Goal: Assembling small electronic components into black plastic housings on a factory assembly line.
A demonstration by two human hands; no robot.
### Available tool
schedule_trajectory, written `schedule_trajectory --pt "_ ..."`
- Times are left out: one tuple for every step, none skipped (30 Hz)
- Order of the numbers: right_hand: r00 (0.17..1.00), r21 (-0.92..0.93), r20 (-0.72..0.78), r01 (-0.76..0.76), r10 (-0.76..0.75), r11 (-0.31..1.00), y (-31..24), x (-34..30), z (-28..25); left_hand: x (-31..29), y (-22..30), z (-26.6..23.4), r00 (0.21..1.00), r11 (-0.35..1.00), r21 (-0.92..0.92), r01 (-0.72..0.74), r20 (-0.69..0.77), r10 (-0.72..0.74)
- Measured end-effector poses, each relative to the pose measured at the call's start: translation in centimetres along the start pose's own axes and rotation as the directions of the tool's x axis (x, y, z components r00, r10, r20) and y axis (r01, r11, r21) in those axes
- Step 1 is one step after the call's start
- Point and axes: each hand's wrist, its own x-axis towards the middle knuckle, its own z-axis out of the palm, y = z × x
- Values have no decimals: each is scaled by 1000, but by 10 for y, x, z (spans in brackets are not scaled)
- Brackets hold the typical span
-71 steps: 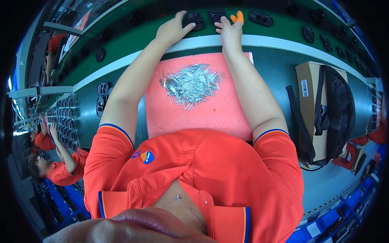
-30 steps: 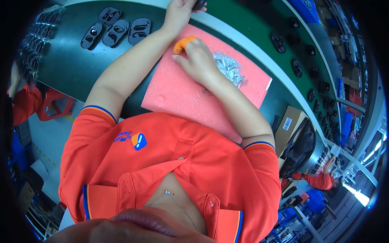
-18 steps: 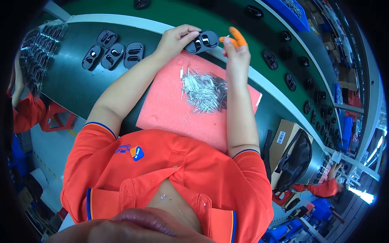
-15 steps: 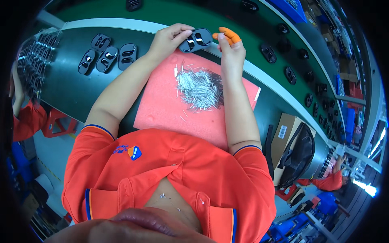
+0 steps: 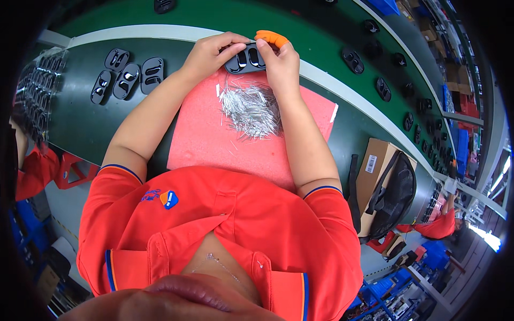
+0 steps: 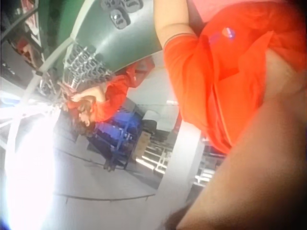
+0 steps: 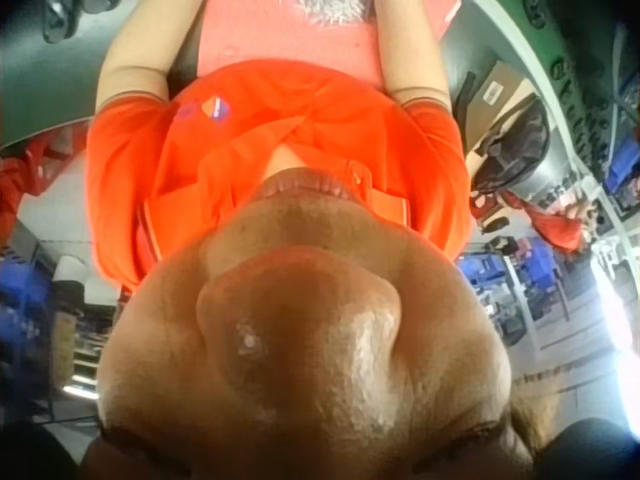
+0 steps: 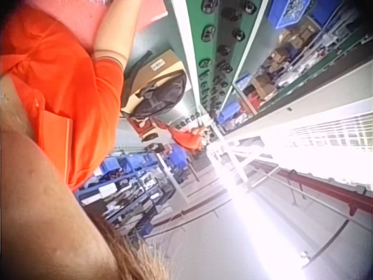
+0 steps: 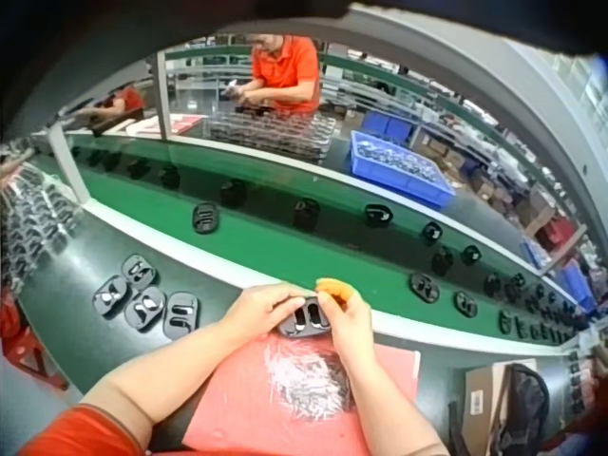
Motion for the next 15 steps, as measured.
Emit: schedule_trajectory --pt "1000 20 1 8 -8 1000 0 -1 2 -1 -1 0 1000 1000 -3 -24 -3 24" --pt "1000 18 3 7 -7 1000 0 -1 2 -2 -3 0 1000 1000 -4 -22 -5 22" --pt "1000 39 15 1 -1 999 1 -2 3 -3 -4 -1 1000 1000 -13 -4 1 4" --pt "1000 60 28 -6 4 998 2 -2 3 -4 -5 -1 1000 1000 -22 15 7 -14" --pt "1000 59 28 -6 4 998 2 -2 4 -5 -6 -1 1000 1000 -22 15 7 -15" --pt "999 75 39 -10 7 997 3 -2 5 -5 -6 -2 1000 999 -30 21 6 -21" --pt "999 90 49 -14 9 996 3 -2 5 -6 -7 -2 1000 999 -38 26 7 -26" --pt "999 90 50 -13 9 996 3 -1 5 -6 -7 -2 1000 999 -38 26 6 -26" --pt "998 108 57 -40 34 993 2 -1 5 -6 -6 -3 999 999 -40 31 11 -30" --pt "996 125 65 -67 59 990 2 0 4 -6 -6 -3 999 998 -43 35 17 -35" --pt "996 126 66 -67 59 990 3 0 4 -6 -6 -3 999 999 -42 35 16 -35" --pt "996 115 71 -62 54 991 3 -1 4 -6 -7 -2 1000 999 -39 27 14 -27" --pt "996 104 76 -58 50 993 3 -1 3 -6 -7 -2 1000 999 -35 20 12 -19" --pt "996 104 76 -58 50 993 3 -1 3 -6 -7 -2 1000 999 -35 19 12 -19" --pt "996 117 73 -59 51 991 2 -1 3 -6 -6 -1 1000 999 -36 17 9 -17"
